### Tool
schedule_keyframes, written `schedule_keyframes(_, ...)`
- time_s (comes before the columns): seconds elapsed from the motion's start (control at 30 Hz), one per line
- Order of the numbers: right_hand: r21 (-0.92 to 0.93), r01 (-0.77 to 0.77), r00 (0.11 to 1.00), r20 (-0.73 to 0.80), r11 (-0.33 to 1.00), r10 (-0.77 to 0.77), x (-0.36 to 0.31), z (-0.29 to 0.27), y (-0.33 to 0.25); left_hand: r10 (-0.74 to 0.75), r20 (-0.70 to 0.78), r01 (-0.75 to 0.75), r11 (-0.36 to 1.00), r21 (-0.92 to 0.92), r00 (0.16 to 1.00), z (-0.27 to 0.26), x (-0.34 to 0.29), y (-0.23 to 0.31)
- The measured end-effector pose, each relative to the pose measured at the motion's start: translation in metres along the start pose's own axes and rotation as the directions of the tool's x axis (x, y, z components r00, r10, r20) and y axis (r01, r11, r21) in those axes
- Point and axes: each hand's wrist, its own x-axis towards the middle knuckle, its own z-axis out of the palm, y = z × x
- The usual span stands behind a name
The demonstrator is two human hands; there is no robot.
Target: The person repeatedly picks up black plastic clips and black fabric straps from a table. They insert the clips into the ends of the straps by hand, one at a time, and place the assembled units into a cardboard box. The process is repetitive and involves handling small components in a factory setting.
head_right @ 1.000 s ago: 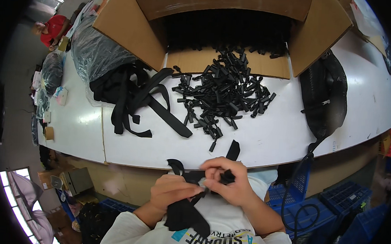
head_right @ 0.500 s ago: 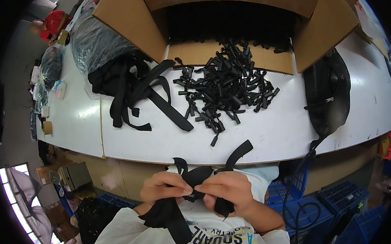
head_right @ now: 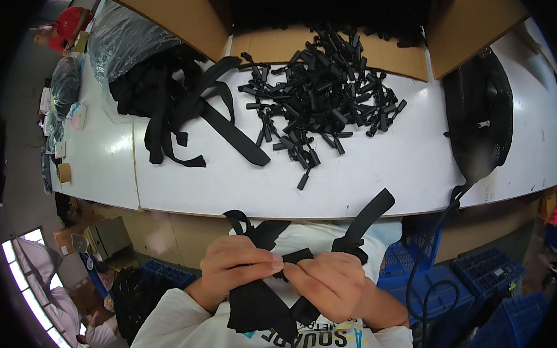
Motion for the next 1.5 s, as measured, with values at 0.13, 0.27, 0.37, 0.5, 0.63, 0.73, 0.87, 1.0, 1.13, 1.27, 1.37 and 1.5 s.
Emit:
schedule_keyframes(0.13,-0.065,-0.015,0.999,0.040,0.998,0.018,-0.005,-0.005,-0.002,-0.018,0.073,0.017,1.000,0.017,0.997,0.000,0.003,0.004)
schedule_keyframes(0.27,-0.076,-0.057,0.996,0.061,0.995,0.061,-0.010,-0.007,-0.004,-0.018,0.098,0.013,0.999,0.053,0.995,0.003,0.004,0.005)
schedule_keyframes(0.37,-0.081,-0.091,0.993,0.067,0.993,0.096,-0.012,-0.007,-0.005,-0.022,0.112,0.012,0.996,0.086,0.993,0.003,0.005,0.005)
schedule_keyframes(0.5,-0.088,-0.136,0.985,0.099,0.987,0.144,-0.010,-0.010,-0.006,-0.035,0.139,0.016,0.990,0.139,0.990,0.002,0.006,0.004)
schedule_keyframes(0.63,0.183,-0.242,0.970,0.068,0.953,0.234,-0.014,-0.003,0.002,-0.002,0.150,-0.017,0.992,0.124,0.989,0.001,0.004,-0.001)
schedule_keyframes(0.73,0.457,-0.361,0.925,0.066,0.813,0.374,-0.015,0.004,0.007,-0.022,0.113,0.015,0.998,0.065,0.993,0.002,0.001,-0.004)
schedule_keyframes(0.87,0.563,-0.383,0.908,0.086,0.732,0.409,-0.013,0.005,0.002,-0.058,0.060,0.059,0.998,-0.018,0.996,0.007,-0.001,-0.002)
schedule_keyframes(1.0,0.484,-0.298,0.942,0.011,0.823,0.335,-0.009,0.009,0.002,-0.053,0.052,0.057,0.995,-0.079,0.997,0.010,-0.004,-0.004)
schedule_keyframes(1.13,0.421,-0.239,0.959,-0.036,0.875,0.280,-0.009,0.010,0.004,-0.114,0.050,0.119,0.986,-0.120,0.992,0.014,-0.006,-0.002)
schedule_keyframes(1.27,0.440,-0.256,0.957,-0.009,0.861,0.289,-0.010,0.009,0.003,-0.149,0.071,0.157,0.978,-0.136,0.986,0.014,-0.009,0.002)
schedule_keyframes(1.37,0.437,-0.260,0.961,0.030,0.861,0.275,-0.012,0.006,0.005,-0.082,0.071,0.092,0.984,-0.152,0.994,0.013,-0.010,-0.003)
schedule_keyframes(1.5,0.453,-0.269,0.961,0.065,0.850,0.269,-0.008,0.003,0.006,0.011,0.066,0.000,0.986,-0.169,0.998,0.012,-0.016,-0.005)
